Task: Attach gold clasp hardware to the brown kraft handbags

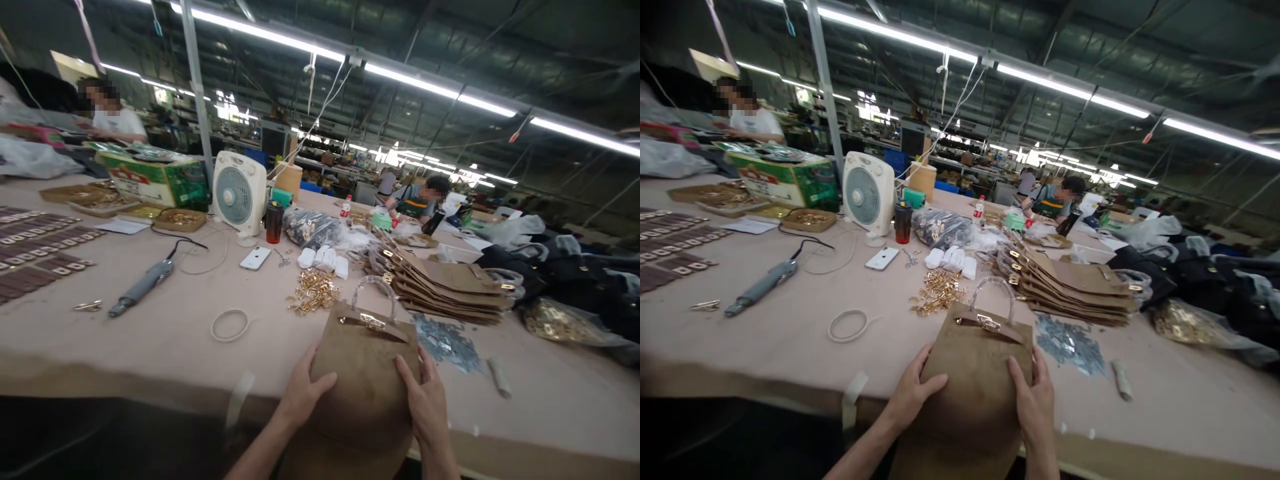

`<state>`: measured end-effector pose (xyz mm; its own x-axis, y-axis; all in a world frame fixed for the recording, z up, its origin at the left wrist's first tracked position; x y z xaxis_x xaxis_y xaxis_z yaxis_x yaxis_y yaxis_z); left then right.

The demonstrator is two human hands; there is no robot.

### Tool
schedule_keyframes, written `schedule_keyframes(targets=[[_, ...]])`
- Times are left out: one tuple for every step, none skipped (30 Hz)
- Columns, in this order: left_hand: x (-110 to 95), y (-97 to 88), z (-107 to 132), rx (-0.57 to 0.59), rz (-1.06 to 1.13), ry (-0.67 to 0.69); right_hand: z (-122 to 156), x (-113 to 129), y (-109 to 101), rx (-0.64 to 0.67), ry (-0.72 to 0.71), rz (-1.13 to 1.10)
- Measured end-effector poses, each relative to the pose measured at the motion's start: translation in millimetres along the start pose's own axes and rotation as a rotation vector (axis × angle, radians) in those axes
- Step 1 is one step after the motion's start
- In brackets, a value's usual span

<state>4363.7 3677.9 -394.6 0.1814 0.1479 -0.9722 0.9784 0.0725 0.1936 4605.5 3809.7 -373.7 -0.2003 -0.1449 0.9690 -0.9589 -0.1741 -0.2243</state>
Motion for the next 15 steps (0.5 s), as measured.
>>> schedule_keyframes(targets=[[0,1.2,4,-0.003,-0.011,-0.012,3,1,0,-0.001,-0.005,0.025],[0,2.3,8,-0.013,-0.028,-0.025,5,3,1,0.002,-0.015,0.043],[1,2.8,10,-0.025,-0.056,-0.04,7,5,3,0.013,-0.023,0.051],[0,2.3,11,-0.04,-0.096,-0.051,9,6,6,0.021,-0.027,0.044],[0,0.7,12,-0.056,-0.144,-0.056,11,6,10,0.026,-0.026,0.027],[-2,-2.1,11,-0.071,-0.194,-0.055,13,4,15,0.022,-0.024,0.001],[-3,-6.0,11,-0.082,-0.239,-0.05,16,1,21,0.01,-0.024,-0.03],[-5,-10.5,10,-0.087,-0.273,-0.043,19,-3,26,-0.009,-0.024,-0.062],[-6,-15.3,9,-0.086,-0.299,-0.035,22,-9,32,-0.03,-0.025,-0.086],[-7,-20.0,10,-0.081,-0.319,-0.03,25,-15,38,-0.05,-0.028,-0.101],[-7,-24.0,11,-0.07,-0.337,-0.029,29,-21,43,-0.059,-0.032,-0.104],[-6,-27.1,13,-0.058,-0.355,-0.033,32,-26,47,-0.064,-0.032,-0.1],[-5,-29.3,16,-0.053,-0.379,-0.04,36,-31,51,-0.059,-0.026,-0.092],[-3,-30.4,18,-0.061,-0.407,-0.048,40,-35,54,-0.046,-0.017,-0.086],[0,-30.9,21,-0.084,-0.438,-0.054,43,-38,56,-0.03,-0.01,-0.082]])
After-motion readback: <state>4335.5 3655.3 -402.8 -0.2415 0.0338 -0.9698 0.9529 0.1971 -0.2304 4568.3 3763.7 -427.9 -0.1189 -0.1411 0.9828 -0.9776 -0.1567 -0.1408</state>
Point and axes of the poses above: each hand's wrist, its own z-axis away from the middle knuckle, its own y-axis out of the palm, x = y × z, the point moved 2 cm from there along -z, towards the middle knuckle, and after that the axes turned 14 degrees about x, right-handed, at the moved point
